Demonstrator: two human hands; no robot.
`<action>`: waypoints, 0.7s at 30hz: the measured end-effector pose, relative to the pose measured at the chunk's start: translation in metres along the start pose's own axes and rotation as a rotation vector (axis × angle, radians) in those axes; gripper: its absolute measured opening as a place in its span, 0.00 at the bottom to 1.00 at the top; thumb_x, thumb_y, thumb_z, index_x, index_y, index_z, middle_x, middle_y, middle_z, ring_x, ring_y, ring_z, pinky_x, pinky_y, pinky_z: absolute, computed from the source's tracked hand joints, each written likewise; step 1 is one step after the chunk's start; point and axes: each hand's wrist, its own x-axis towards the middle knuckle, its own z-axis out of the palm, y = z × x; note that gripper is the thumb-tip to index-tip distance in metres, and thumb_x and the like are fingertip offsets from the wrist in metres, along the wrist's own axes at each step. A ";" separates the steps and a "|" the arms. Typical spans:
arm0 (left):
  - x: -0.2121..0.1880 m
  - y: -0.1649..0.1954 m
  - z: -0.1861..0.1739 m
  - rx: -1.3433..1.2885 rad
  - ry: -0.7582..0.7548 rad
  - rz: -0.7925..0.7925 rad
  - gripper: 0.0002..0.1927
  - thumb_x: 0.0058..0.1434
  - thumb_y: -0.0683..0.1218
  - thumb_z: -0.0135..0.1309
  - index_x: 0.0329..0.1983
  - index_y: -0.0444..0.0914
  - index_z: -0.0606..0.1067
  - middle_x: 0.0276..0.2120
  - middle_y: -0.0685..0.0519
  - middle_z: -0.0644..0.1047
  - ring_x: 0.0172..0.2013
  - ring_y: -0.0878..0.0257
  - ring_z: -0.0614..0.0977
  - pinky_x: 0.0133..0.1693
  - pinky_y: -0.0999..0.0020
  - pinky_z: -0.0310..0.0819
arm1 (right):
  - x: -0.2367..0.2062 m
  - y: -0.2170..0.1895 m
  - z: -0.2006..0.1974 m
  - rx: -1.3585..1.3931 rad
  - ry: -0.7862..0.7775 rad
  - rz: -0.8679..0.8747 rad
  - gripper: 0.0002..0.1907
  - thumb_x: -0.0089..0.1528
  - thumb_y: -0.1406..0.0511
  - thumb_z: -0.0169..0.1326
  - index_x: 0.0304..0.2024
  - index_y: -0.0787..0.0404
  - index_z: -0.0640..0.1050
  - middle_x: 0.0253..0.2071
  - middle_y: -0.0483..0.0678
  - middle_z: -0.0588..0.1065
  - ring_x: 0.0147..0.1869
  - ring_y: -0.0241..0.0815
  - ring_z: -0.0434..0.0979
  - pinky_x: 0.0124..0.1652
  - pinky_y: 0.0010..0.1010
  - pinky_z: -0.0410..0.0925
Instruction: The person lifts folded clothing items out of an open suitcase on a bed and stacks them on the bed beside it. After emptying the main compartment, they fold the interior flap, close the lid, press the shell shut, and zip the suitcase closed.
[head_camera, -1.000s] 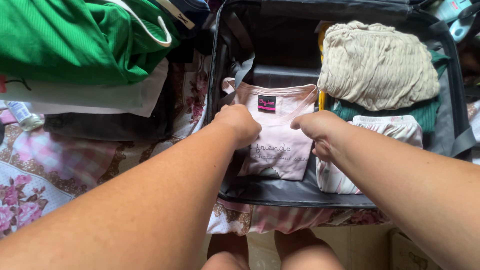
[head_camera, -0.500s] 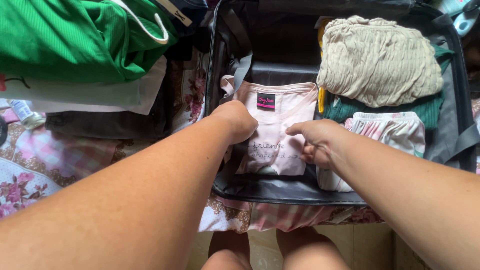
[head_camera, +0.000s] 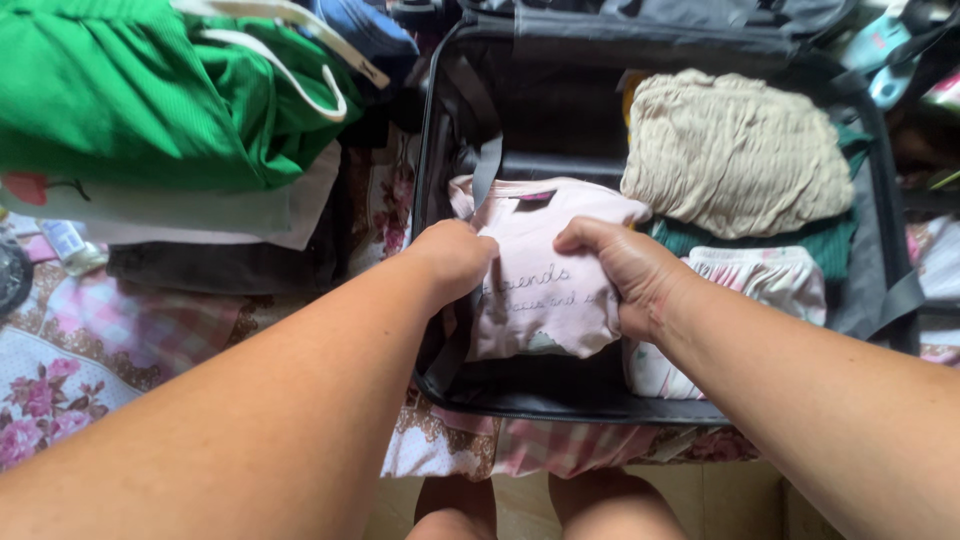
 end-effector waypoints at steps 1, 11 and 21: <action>-0.003 0.001 -0.003 -0.041 -0.001 -0.038 0.23 0.63 0.52 0.47 0.53 0.32 0.78 0.49 0.39 0.82 0.49 0.46 0.83 0.51 0.54 0.75 | -0.004 -0.005 0.001 0.054 -0.030 -0.048 0.13 0.55 0.65 0.56 0.42 0.62 0.77 0.39 0.52 0.81 0.42 0.48 0.83 0.46 0.46 0.78; -0.031 0.023 -0.039 -0.617 0.018 -0.210 0.41 0.62 0.69 0.44 0.72 0.42 0.63 0.68 0.44 0.67 0.64 0.46 0.70 0.62 0.43 0.64 | -0.038 -0.068 0.029 0.356 -0.238 -0.410 0.25 0.51 0.67 0.50 0.53 0.65 0.74 0.47 0.55 0.80 0.51 0.55 0.83 0.55 0.49 0.75; -0.059 0.038 -0.097 -1.349 0.078 0.106 0.27 0.56 0.59 0.57 0.57 0.46 0.76 0.47 0.53 0.84 0.46 0.56 0.85 0.51 0.52 0.75 | -0.064 -0.111 0.089 0.187 -0.430 -0.381 0.26 0.52 0.70 0.49 0.54 0.67 0.74 0.48 0.56 0.80 0.50 0.53 0.83 0.55 0.47 0.75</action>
